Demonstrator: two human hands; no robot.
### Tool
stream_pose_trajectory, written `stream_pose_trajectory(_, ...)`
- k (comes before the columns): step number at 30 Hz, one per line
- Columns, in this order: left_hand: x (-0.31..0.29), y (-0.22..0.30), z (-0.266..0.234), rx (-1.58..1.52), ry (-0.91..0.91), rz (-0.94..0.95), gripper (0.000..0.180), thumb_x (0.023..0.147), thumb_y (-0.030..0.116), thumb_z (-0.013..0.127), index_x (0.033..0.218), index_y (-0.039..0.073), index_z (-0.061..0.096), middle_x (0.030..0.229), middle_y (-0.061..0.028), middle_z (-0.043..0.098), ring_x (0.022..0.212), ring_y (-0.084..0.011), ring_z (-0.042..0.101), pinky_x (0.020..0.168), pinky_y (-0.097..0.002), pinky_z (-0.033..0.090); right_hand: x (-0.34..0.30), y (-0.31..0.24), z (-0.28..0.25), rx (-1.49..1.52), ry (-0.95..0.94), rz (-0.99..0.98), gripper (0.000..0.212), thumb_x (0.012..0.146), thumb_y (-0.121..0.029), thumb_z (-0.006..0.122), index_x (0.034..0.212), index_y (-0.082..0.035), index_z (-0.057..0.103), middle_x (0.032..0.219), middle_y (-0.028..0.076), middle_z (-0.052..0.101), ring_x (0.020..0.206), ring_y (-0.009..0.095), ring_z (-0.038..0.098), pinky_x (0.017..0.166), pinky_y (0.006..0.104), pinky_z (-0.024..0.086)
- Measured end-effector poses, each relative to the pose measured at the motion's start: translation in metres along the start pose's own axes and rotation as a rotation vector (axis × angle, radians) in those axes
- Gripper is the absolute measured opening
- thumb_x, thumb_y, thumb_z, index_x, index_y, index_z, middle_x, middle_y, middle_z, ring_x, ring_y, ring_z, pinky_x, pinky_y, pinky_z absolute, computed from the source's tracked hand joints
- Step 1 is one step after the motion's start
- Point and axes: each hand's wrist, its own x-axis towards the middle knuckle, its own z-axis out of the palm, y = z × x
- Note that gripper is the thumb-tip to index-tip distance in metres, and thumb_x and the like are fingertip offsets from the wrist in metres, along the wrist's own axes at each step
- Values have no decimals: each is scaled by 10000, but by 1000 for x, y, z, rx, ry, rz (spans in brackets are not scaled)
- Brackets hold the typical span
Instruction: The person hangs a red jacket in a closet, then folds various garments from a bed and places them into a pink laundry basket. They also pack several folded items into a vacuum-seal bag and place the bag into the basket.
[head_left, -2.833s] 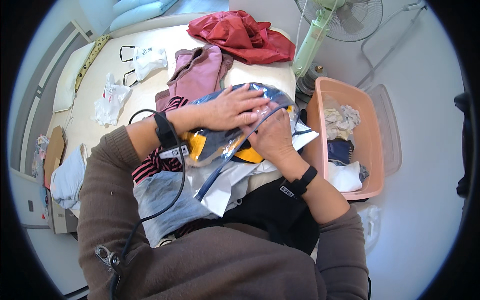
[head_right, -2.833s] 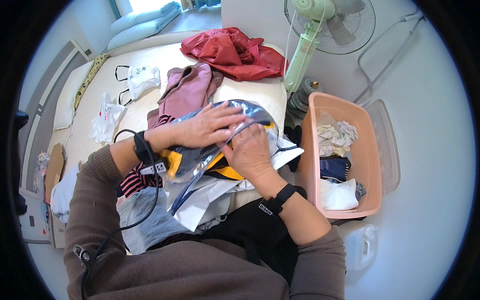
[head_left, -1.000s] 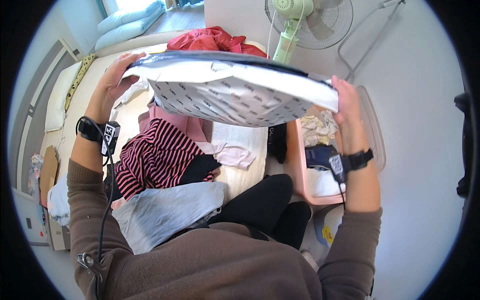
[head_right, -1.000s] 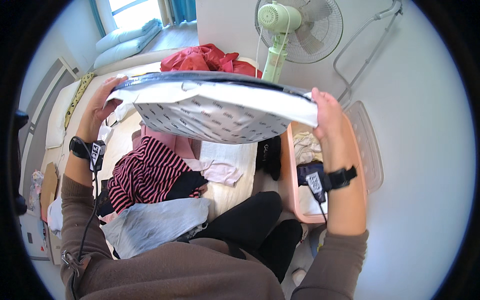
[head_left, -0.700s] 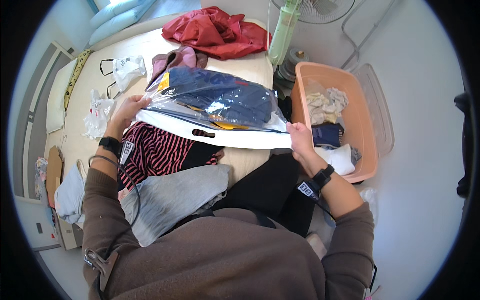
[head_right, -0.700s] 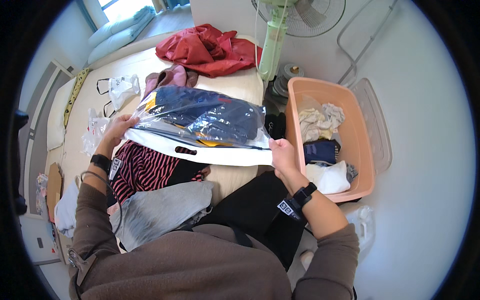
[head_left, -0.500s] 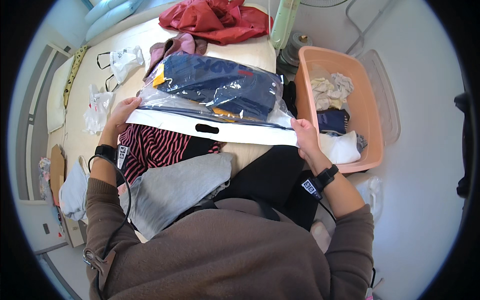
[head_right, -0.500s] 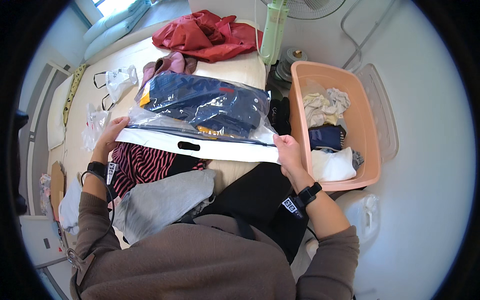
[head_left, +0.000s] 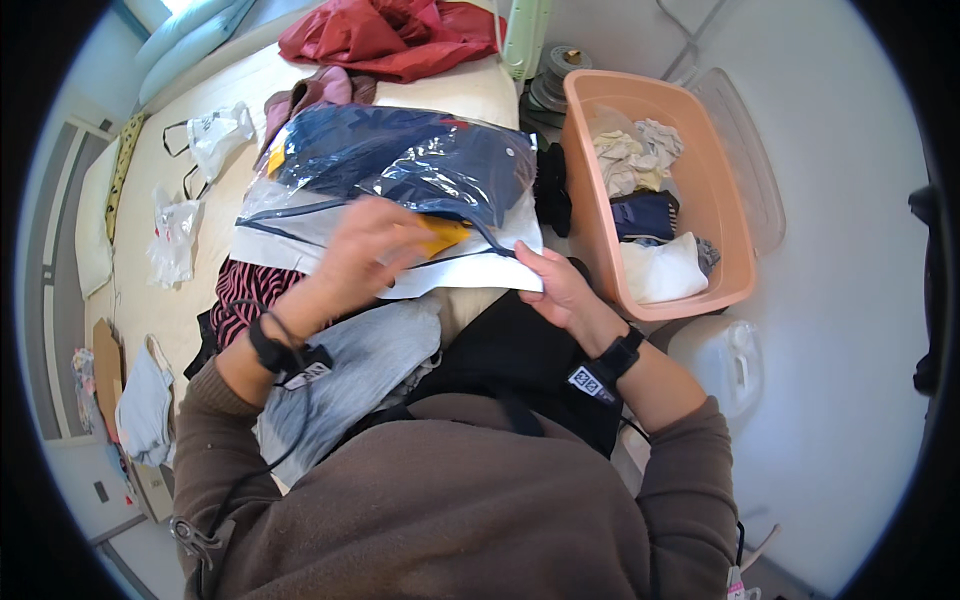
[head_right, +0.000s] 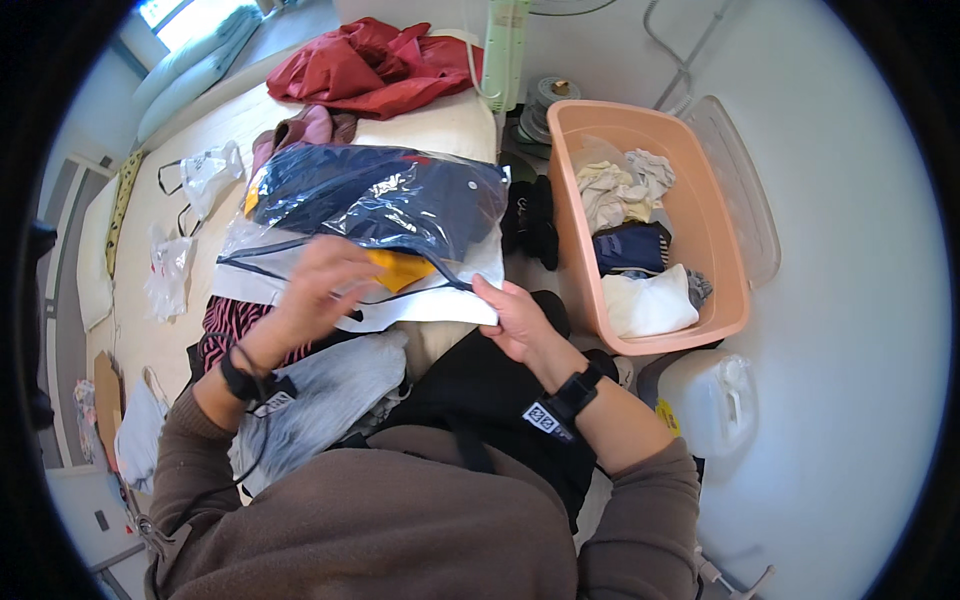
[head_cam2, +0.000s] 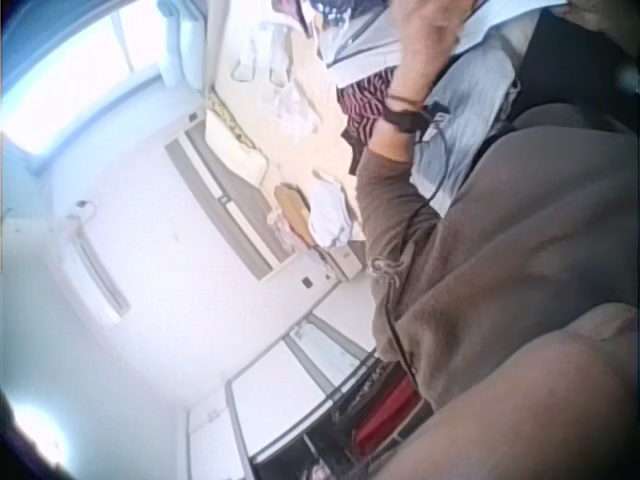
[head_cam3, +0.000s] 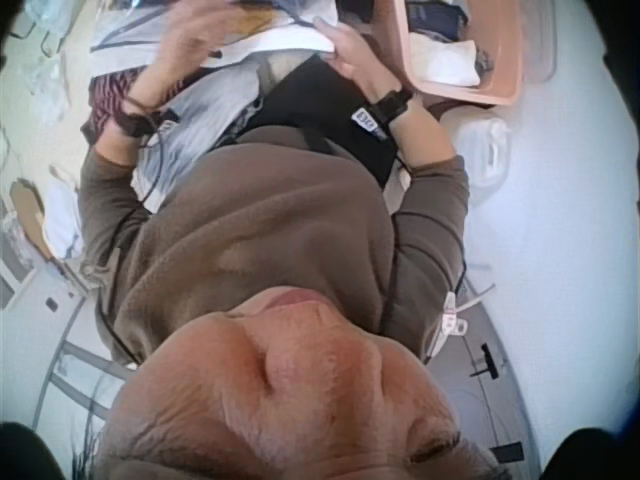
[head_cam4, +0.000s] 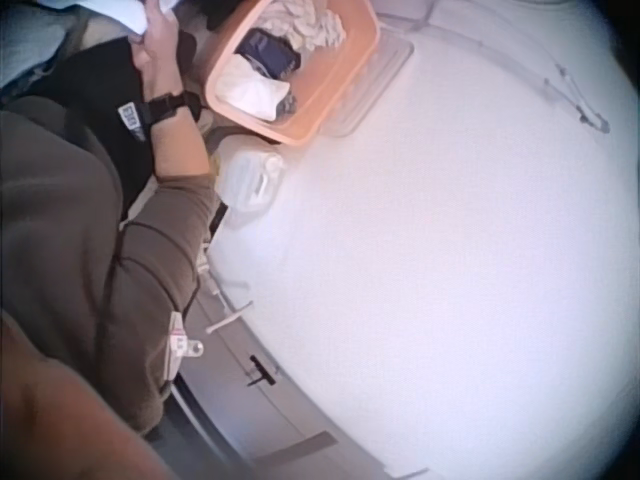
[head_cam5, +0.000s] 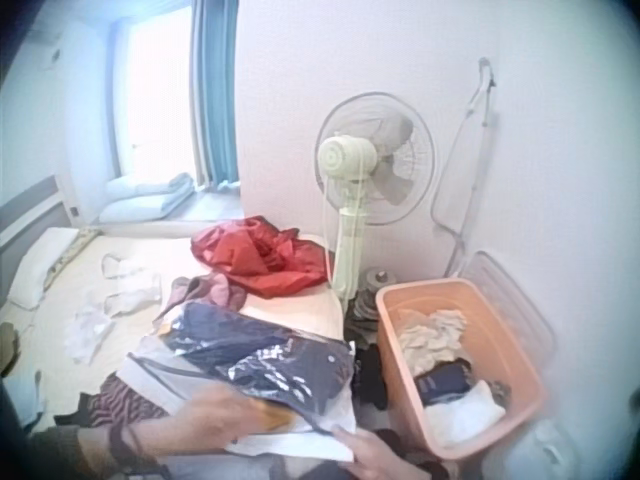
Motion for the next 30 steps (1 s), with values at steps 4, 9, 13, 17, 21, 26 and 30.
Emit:
stream_pose_trajectory(4, 43, 43, 55, 100, -124, 186, 466, 759, 177, 773, 1201, 99, 649, 1140, -69, 630, 1149, -267, 552, 967, -409, 404, -2, -3, 10, 90, 71, -37, 183, 967, -296, 656, 981, -128, 582, 734, -35, 569, 509, 41, 430, 431, 192, 276)
stream_pose_trajectory(9, 56, 47, 89, 360, -106, 223, 412, 697, 108, 716, 1105, 106, 657, 1106, -42, 633, 1119, -227, 559, 987, -405, 388, -6, -7, 8, 122, 101, -10, 186, 975, -317, 621, 909, -152, 566, 667, -40, 522, 460, 54, 373, 418, 209, 257)
stream_pose_trajectory(13, 59, 43, 95, 473, -32, 229, 375, 687, 103, 689, 1061, 122, 669, 1078, -12, 644, 1088, -200, 564, 998, -401, 379, -6, -6, 10, 141, 56, 5, 214, 993, -325, 585, 897, -136, 557, 672, -32, 514, 458, 59, 351, 415, 211, 246)
stream_pose_trajectory(17, 58, 38, 88, 533, 23, 275, 251, 754, 145, 636, 1003, 135, 666, 1045, 6, 628, 1079, -190, 560, 1011, -413, 377, -6, -9, 19, 151, 33, -47, 211, 995, -304, 583, 892, -121, 559, 690, -21, 528, 461, 56, 334, 416, 207, 232)
stream_pose_trajectory(21, 59, 35, 76, 588, 33, 297, 314, 716, 153, 667, 1029, 178, 670, 1118, 43, 640, 1120, -184, 550, 1067, -445, 327, -7, -11, 30, 173, 19, -78, 196, 991, -284, 593, 903, -111, 569, 695, -20, 533, 466, 51, 335, 420, 207, 228)
stream_pose_trajectory(26, 58, 45, 61, 562, -69, 239, 363, 690, 151, 729, 1048, 178, 675, 1076, 18, 624, 1071, -198, 557, 1032, -437, 357, -7, -11, 24, 128, -52, -102, 193, 983, -285, 606, 931, -101, 583, 711, -19, 545, 483, 52, 357, 426, 217, 229)
stream_pose_trajectory(30, 39, 54, 59, 214, -58, 10, 392, 696, 183, 803, 1067, 182, 677, 1027, -2, 617, 999, -225, 557, 954, -417, 393, -13, -14, 1, -18, 21, -56, 249, 978, -335, 628, 952, -89, 599, 728, -24, 548, 542, 59, 411, 457, 222, 266)
